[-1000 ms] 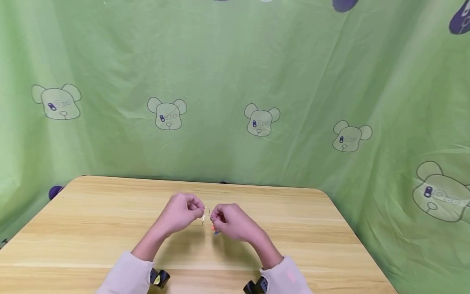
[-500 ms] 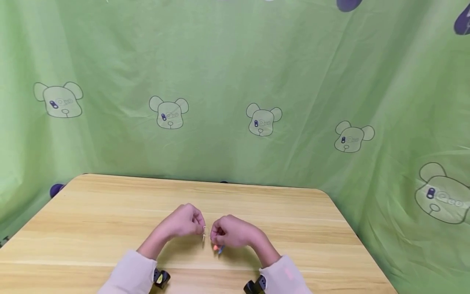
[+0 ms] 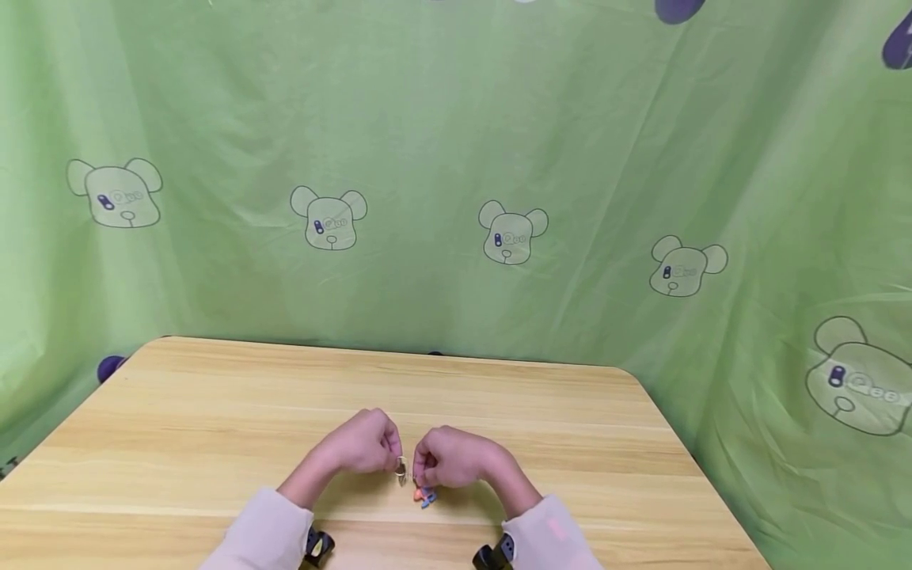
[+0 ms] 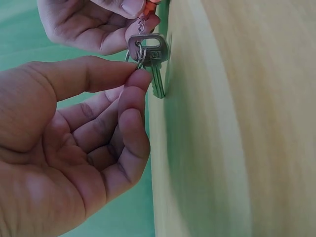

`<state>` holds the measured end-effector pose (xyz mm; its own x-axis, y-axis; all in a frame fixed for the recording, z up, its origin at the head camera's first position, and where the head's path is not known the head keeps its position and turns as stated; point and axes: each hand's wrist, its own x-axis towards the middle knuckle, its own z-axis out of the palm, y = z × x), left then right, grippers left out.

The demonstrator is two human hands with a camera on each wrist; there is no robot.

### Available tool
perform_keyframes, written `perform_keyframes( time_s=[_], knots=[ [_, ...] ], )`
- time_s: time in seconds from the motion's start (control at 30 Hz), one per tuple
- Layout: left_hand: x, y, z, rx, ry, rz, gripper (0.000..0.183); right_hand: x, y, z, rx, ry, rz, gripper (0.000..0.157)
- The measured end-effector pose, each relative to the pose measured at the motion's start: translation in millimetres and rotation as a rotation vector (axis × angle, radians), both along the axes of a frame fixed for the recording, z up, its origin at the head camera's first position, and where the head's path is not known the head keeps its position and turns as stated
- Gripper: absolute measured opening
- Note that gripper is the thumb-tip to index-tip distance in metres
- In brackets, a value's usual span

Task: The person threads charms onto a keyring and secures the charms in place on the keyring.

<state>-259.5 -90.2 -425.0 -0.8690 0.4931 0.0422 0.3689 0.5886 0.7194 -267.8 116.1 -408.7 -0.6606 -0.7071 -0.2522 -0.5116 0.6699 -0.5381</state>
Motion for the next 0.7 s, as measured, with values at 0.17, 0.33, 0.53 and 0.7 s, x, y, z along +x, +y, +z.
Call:
perform_keyframes(
  time_s=[0.17,0.33,0.53,0.7],
  knots=[
    [2.5,2.6,-0.8,-0.021,-0.006,-0.003,0.018,-1.2,0.3,-3.4,0.001,-0.022,0.002,0.019],
    [5.4,5.3,-0.2,-0.04,-0.028,-0.011,0.019,-1.5,0.5,-4.4,-0.005,-0.034,0.006,0.019],
    [8.0,6.7,0.5,-0.063,-0.024,-0.009,0.018,0.1,0.0,-3.9,-0.016,-0.053,0.017,0.018],
    [9.5,7.6,1.0,-0.084,-0.016,0.01,0.018,0.4,-0.1,-5.1,-0.027,-0.066,0.015,0.018]
  ],
)
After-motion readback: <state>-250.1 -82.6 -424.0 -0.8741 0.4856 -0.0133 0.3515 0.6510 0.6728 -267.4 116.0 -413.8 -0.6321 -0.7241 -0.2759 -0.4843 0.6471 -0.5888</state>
